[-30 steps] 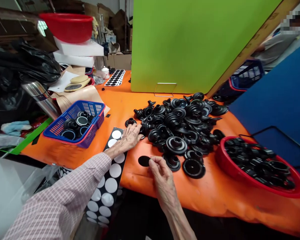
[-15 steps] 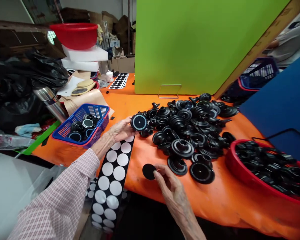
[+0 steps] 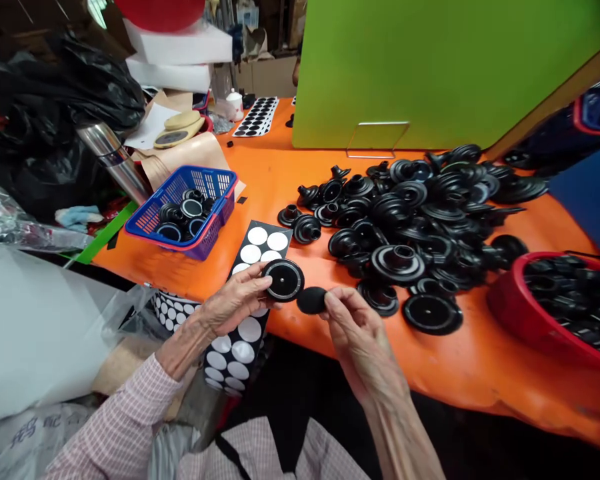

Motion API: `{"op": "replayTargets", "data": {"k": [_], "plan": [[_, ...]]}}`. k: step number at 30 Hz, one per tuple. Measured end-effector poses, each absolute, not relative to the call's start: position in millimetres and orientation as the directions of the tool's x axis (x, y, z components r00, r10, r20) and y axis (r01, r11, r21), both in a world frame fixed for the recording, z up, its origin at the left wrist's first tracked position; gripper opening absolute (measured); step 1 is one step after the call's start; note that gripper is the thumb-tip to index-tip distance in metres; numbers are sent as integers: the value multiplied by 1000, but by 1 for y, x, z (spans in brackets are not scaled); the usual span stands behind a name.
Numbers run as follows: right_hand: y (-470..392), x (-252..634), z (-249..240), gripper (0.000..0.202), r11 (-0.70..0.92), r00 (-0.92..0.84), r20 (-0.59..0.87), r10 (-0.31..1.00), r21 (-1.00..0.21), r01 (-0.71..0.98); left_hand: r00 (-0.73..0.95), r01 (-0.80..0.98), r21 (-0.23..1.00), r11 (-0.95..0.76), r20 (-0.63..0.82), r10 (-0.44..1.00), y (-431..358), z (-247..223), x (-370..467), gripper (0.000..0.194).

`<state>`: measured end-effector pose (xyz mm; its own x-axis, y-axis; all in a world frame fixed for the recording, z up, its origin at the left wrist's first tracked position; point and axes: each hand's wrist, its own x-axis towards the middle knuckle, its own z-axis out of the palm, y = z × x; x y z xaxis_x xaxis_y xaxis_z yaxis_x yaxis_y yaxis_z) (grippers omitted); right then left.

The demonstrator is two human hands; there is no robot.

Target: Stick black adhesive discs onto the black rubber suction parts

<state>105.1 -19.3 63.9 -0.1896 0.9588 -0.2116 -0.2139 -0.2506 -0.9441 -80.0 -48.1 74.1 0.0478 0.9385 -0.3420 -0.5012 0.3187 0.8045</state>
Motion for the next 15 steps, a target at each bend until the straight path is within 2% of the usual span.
{"op": "replayTargets", "data": {"k": [6,15], "plan": [[-29,85,50,29,-132,-102,-119,988,-983,-127,37,-481,815,322,-349,937,-66,67,-74,44],[-37,72,45,24,-111,-67,-104,992,-988,-110,49,-483,822,301,-318,947,-71,63,-71,41]]}}
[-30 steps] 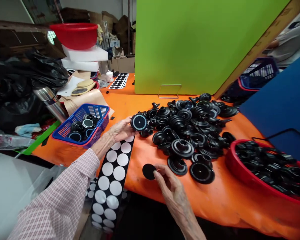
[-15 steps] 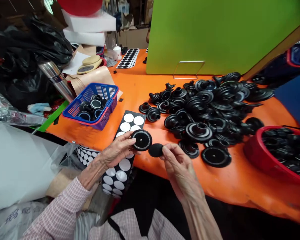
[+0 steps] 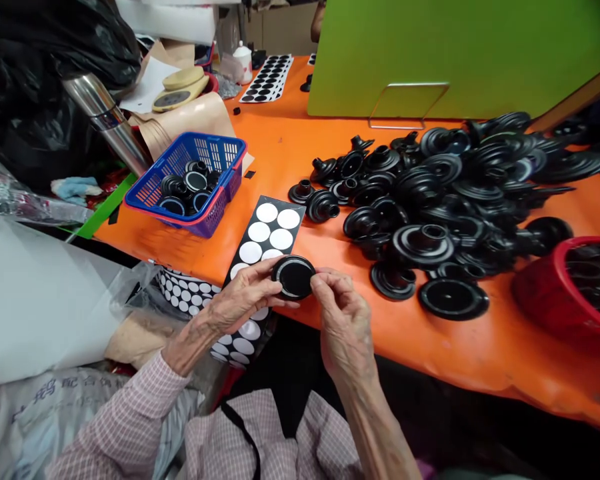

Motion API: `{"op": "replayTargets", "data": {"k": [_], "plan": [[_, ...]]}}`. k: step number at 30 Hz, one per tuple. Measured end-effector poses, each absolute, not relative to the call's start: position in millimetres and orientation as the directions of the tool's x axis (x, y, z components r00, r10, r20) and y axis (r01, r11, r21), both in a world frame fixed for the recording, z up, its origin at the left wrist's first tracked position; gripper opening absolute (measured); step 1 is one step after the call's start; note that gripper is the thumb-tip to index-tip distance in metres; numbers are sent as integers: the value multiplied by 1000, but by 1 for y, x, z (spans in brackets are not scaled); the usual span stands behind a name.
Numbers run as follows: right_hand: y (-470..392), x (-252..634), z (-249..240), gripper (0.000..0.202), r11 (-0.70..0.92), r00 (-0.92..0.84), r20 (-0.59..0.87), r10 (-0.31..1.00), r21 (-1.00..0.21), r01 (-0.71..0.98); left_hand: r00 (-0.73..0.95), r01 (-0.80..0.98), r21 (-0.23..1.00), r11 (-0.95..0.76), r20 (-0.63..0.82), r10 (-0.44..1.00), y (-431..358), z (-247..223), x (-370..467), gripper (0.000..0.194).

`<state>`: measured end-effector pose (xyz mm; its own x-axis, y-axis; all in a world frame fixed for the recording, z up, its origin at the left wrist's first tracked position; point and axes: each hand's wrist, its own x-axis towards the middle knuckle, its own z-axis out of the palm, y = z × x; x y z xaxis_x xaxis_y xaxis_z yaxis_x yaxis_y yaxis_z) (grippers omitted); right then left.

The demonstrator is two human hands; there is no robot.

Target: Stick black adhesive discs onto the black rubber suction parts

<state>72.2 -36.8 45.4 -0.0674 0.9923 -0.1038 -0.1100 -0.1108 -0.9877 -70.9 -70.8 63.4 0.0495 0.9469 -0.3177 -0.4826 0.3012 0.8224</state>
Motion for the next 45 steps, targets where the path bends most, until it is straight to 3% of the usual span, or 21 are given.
{"op": "replayTargets", "data": {"k": [21,34,42,45], "plan": [[-38,66,40,22,-44,-45,-43,998,-999,-2,-7,-494,805,327,-380,925,-69,61,-67,43],[-41,60,36,16,91,23,97,995,-980,177,-19,-513,815,270,-325,945,-67,59,-64,29],[-45,53,26,10,315,11,338,941,-888,335,-128,-499,832,245,-350,928,-68,53,-61,32],[-45,53,23,11,256,50,283,958,-918,302,-162,-500,834,234,-356,920,-68,54,-61,34]]}}
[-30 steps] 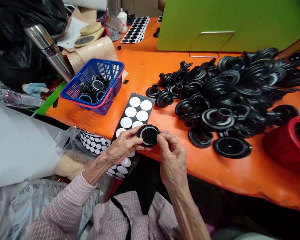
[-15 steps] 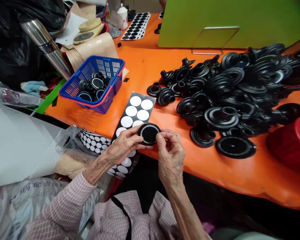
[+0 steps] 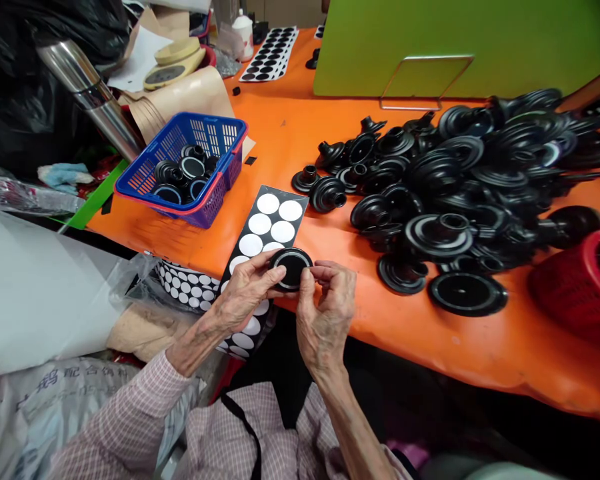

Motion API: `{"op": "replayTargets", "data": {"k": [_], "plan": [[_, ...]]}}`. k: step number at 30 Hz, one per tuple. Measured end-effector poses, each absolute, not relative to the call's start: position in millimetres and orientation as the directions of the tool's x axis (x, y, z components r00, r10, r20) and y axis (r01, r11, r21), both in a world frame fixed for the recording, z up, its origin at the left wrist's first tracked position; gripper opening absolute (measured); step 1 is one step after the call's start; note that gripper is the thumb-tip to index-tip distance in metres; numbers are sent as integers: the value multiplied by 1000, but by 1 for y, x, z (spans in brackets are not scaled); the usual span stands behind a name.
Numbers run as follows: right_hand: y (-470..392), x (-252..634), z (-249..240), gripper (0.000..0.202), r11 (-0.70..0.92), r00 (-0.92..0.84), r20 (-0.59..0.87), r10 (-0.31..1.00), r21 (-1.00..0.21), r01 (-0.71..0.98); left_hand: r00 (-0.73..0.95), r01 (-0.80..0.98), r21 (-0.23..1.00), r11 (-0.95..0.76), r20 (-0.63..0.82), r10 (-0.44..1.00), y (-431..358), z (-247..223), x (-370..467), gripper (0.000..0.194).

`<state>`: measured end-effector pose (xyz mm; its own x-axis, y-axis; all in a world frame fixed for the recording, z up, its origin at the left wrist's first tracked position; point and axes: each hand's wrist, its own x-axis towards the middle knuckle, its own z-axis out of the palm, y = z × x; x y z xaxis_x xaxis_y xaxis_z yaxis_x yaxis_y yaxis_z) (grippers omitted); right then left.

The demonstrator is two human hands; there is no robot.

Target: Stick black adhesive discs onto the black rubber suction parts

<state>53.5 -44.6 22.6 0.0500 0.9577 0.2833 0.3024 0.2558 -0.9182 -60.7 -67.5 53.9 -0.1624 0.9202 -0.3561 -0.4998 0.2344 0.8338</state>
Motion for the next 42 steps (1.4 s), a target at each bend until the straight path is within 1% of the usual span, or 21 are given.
{"op": "replayTargets", "data": {"k": [2,4,5,6,8,10,11,13,15,16,18,21,24,27,29,32,34,36,38,41,42], "plan": [[-44,57,24,23,133,25,142,990,-967,216,-153,-493,837,238,-353,923,-68,55,-62,37],[-44,61,28,21,50,-78,37,996,-984,171,-145,-439,860,261,-354,924,-70,58,-65,40],[-45,63,32,18,60,-116,38,992,-981,186,-164,-386,882,270,-354,921,-71,59,-66,43],[-46,63,36,16,112,-124,85,989,-968,223,-197,-329,903,276,-351,915,-72,61,-67,46],[-51,63,45,10,298,-101,281,954,-896,328,-256,-273,921,278,-348,902,-74,66,-67,50],[-56,62,52,3,474,-145,456,878,-785,398,-252,-342,900,270,-365,896,-75,69,-66,48],[-57,62,55,5,526,-196,490,849,-755,391,-225,-408,873,268,-380,897,-75,70,-66,46],[-57,64,58,17,547,-278,474,836,-762,347,-164,-516,816,262,-394,905,-74,71,-68,40],[-51,71,58,31,530,-331,432,839,-786,318,-112,-561,786,260,-383,917,-74,70,-70,36],[-46,75,58,34,531,-360,419,833,-788,311,-91,-566,782,260,-373,923,-75,69,-72,34],[-37,81,57,30,553,-419,413,809,-776,303,-63,-557,789,261,-354,933,-77,68,-73,33],[-28,83,57,10,555,-411,410,814,-759,341,-39,-554,792,257,-333,942,-81,67,-72,33],[-28,80,61,21,505,-377,364,852,-760,409,-17,-558,787,261,-325,945,-85,67,-70,32],[-30,80,67,21,481,-453,301,839,-800,359,-20,-559,785,266,-333,943,-88,67,-70,35],[-31,81,69,23,513,-503,326,801,-806,296,-17,-561,785,262,-328,945,-89,66,-70,37],[-31,80,67,12,539,-464,374,803,-786,301,-17,-571,779,257,-324,946,-91,66,-70,39],[-31,79,66,16,498,-435,348,831,-814,300,-25,-587,763,270,-350,936,-91,67,-70,39],[-32,79,66,19,447,-468,300,831,-861,241,-17,-606,740,292,-379,925,-92,69,-70,39],[-33,78,66,22,432,-508,291,811,-882,185,-6,-619,728,294,-378,926,-93,70,-70,39],[-36,77,66,12,454,-459,324,827,-867,206,4,-632,720,285,-365,931,-95,70,-71,39],[-36,76,66,14,444,-440,319,839,-870,215,-2,-639,714,286,-373,928,-95,70,-71,39]]}}
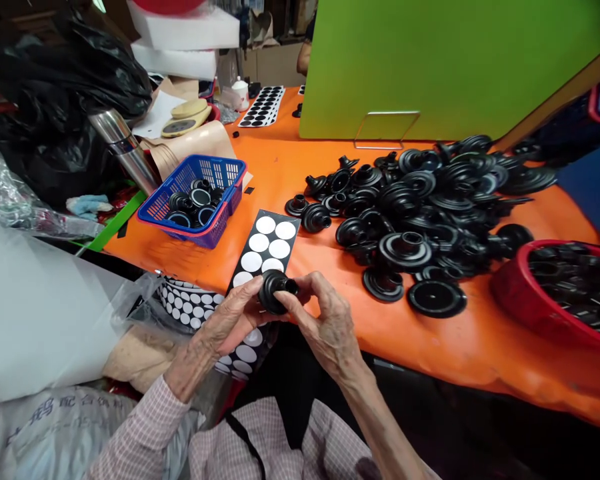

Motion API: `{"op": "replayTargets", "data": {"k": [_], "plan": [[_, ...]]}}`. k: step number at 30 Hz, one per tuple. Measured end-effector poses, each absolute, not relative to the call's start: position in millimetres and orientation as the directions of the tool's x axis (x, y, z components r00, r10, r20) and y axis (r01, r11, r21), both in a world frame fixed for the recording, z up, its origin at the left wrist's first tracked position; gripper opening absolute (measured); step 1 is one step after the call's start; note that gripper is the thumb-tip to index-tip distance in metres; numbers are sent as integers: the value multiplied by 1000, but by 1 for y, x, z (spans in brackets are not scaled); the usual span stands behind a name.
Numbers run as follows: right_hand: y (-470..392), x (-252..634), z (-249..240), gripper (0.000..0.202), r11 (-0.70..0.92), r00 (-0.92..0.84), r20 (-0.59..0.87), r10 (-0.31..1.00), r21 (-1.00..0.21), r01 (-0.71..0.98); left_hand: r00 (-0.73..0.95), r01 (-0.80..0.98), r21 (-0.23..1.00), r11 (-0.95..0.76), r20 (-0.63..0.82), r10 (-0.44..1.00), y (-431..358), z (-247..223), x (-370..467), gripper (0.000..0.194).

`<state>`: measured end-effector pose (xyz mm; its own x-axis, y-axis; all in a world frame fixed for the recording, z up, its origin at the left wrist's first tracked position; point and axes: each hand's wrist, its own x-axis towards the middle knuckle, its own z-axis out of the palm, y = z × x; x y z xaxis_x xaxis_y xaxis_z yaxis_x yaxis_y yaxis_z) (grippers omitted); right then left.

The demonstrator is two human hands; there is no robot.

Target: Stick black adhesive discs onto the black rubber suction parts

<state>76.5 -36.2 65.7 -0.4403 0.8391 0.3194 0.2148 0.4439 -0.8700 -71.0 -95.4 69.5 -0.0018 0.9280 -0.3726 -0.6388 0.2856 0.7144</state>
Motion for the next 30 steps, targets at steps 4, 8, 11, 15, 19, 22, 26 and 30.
{"op": "replayTargets", "data": {"k": [4,8,11,15,19,22,26,30], "plan": [[-37,75,64,23,397,-514,273,813,-906,146,-28,-648,708,279,-389,921,-98,67,-70,36],[-41,74,61,16,414,-466,293,835,-892,181,7,-666,690,282,-372,928,-100,67,-70,38],[-48,73,57,36,252,-376,164,912,-947,197,-51,-710,660,244,-395,917,-101,68,-70,32],[-59,70,53,43,-18,-339,-40,940,-997,69,-118,-704,691,165,-344,932,-100,65,-67,27],[-63,68,53,35,-25,-317,-32,948,-999,28,-176,-456,876,155,-260,949,-103,62,-65,28],[-63,70,53,44,119,-302,96,949,-991,57,-163,-427,892,147,-236,958,-105,63,-65,28],[-65,76,50,40,74,-350,76,934,-997,-17,-144,-513,851,113,-215,966,-108,63,-64,33],[-65,80,47,37,118,-427,104,898,-993,5,-90,-475,875,96,-157,984,-109,57,-67,37]]}}
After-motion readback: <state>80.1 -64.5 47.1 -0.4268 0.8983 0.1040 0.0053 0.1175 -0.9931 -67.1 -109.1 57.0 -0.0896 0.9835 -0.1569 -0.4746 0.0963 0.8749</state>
